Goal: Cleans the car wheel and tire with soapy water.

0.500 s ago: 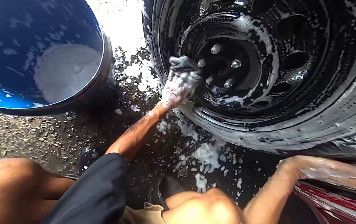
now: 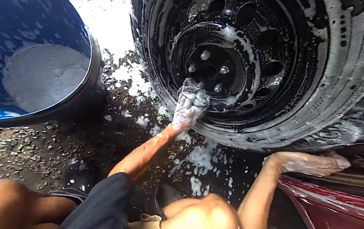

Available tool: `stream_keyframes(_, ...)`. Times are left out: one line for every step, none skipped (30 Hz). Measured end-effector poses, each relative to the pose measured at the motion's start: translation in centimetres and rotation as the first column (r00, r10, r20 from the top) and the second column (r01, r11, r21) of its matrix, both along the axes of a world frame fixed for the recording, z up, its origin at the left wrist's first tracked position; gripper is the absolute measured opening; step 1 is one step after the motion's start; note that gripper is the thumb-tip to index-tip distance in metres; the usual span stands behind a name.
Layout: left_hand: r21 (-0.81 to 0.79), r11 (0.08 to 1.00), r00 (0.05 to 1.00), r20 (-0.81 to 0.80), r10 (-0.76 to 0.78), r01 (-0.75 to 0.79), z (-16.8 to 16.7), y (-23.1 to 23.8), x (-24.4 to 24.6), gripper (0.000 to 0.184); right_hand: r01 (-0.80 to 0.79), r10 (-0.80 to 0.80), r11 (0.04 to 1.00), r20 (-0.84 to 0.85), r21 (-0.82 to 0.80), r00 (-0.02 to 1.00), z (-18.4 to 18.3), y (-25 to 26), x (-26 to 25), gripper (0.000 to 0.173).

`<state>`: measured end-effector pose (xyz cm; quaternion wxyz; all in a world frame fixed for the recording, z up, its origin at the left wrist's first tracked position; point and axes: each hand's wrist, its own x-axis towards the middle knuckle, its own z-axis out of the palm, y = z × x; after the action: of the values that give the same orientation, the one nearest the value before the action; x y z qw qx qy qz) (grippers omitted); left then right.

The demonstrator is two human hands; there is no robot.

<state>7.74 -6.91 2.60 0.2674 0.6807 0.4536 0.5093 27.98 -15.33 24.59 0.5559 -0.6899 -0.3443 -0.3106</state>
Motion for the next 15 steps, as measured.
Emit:
stream_keyframes(-0.04, 0.999, 1.0, 0.001, -0.001, 0.001, 1.9, -0.3, 0.7, 0.023, 0.011, -0.011, 1.0, 0.003, -0.016, 1.0, 0.0, 0.0, 0.0, 0.04)
stream_keyframes(-0.069, 0.998, 1.0, 0.014, -0.003, 0.003, 4.1, -0.8, 1.4, 0.022, 0.03, -0.029, 0.999, 0.017, -0.044, 0.999, 0.0, 0.0, 0.1, 0.041)
stream_keyframes(-0.086, 0.996, 0.999, 0.053, 0.0, 0.005, 6.8, -0.9, 2.2, 0.023, 0.048, -0.045, 0.996, 0.046, -0.072, 0.998, -0.1, -0.1, 0.2, 0.043)
stream_keyframes(-0.118, 0.993, 0.993, 0.116, 0.015, -0.001, 9.7, -0.8, 2.9, 0.025, 0.061, -0.055, 0.994, 0.072, -0.09, 0.996, 0.0, 0.0, 0.3, 0.044)
stream_keyframes(-0.171, 0.985, 0.978, 0.204, 0.051, -0.016, 12.7, -0.3, 3.3, 0.028, 0.064, -0.056, 0.993, 0.078, -0.102, 0.995, 0.1, 0.0, 0.1, 0.043)
stream_keyframes(-0.245, 0.969, 0.945, 0.305, 0.117, -0.041, 15.5, 0.3, 3.5, 0.031, 0.057, -0.05, 0.993, 0.068, -0.103, 0.996, 0.3, -0.1, -0.1, 0.042)
stream_keyframes(-0.32, 0.944, 0.901, 0.383, 0.203, -0.076, 17.7, 1.1, 3.7, 0.035, 0.061, -0.054, 0.992, 0.067, -0.106, 0.996, 0.2, -0.1, 0.0, 0.043)
stream_keyframes(-0.372, 0.924, 0.854, 0.448, 0.264, -0.09, 19.1, 1.6, 3.8, 0.038, 0.061, -0.053, 0.991, 0.069, -0.116, 0.996, 0.0, -0.1, 0.2, 0.044)
stream_keyframes(-0.404, 0.913, 0.82, 0.506, 0.267, -0.048, 19.4, 1.3, 3.6, 0.039, 0.062, -0.054, 0.99, 0.065, -0.124, 0.996, -0.1, -0.1, 0.2, 0.046)
stream_keyframes(-0.403, 0.915, 0.844, 0.493, 0.209, 0.009, 18.4, 0.1, 3.5, 0.041, 0.048, -0.043, 0.992, 0.046, -0.116, 0.998, 0.0, -0.1, 0.1, 0.046)
stream_keyframes(-0.394, 0.918, 0.899, 0.416, 0.137, 0.042, 16.5, -1.4, 3.4, 0.04, 0.03, -0.028, 0.994, 0.016, -0.101, 0.999, 0.1, -0.2, 0.0, 0.046)
stream_keyframes(-0.37, 0.928, 0.948, 0.307, 0.086, 0.036, 14.1, -2.1, 3.5, 0.035, 0.019, -0.019, 0.996, -0.006, -0.088, 1.0, 0.1, 0.0, -0.1, 0.047)
stream_keyframes(-0.328, 0.945, 0.974, 0.22, 0.059, 0.017, 12.0, -2.1, 3.4, 0.031, 0.018, -0.02, 0.996, -0.015, -0.084, 1.0, 0.1, 0.2, -0.2, 0.048)
stream_keyframes(-0.289, 0.957, 0.985, 0.167, 0.052, -0.001, 11.1, -2.1, 3.2, 0.026, 0.027, -0.028, 0.996, -0.009, -0.09, 1.0, 0.2, 0.0, -0.3, 0.048)
stream_keyframes(-0.282, 0.96, 0.987, 0.157, 0.042, 0.004, 11.6, -1.7, 3.0, 0.026, 0.017, -0.017, 0.996, 0.0, -0.088, 1.0, 0.3, 0.0, -0.5, 0.046)
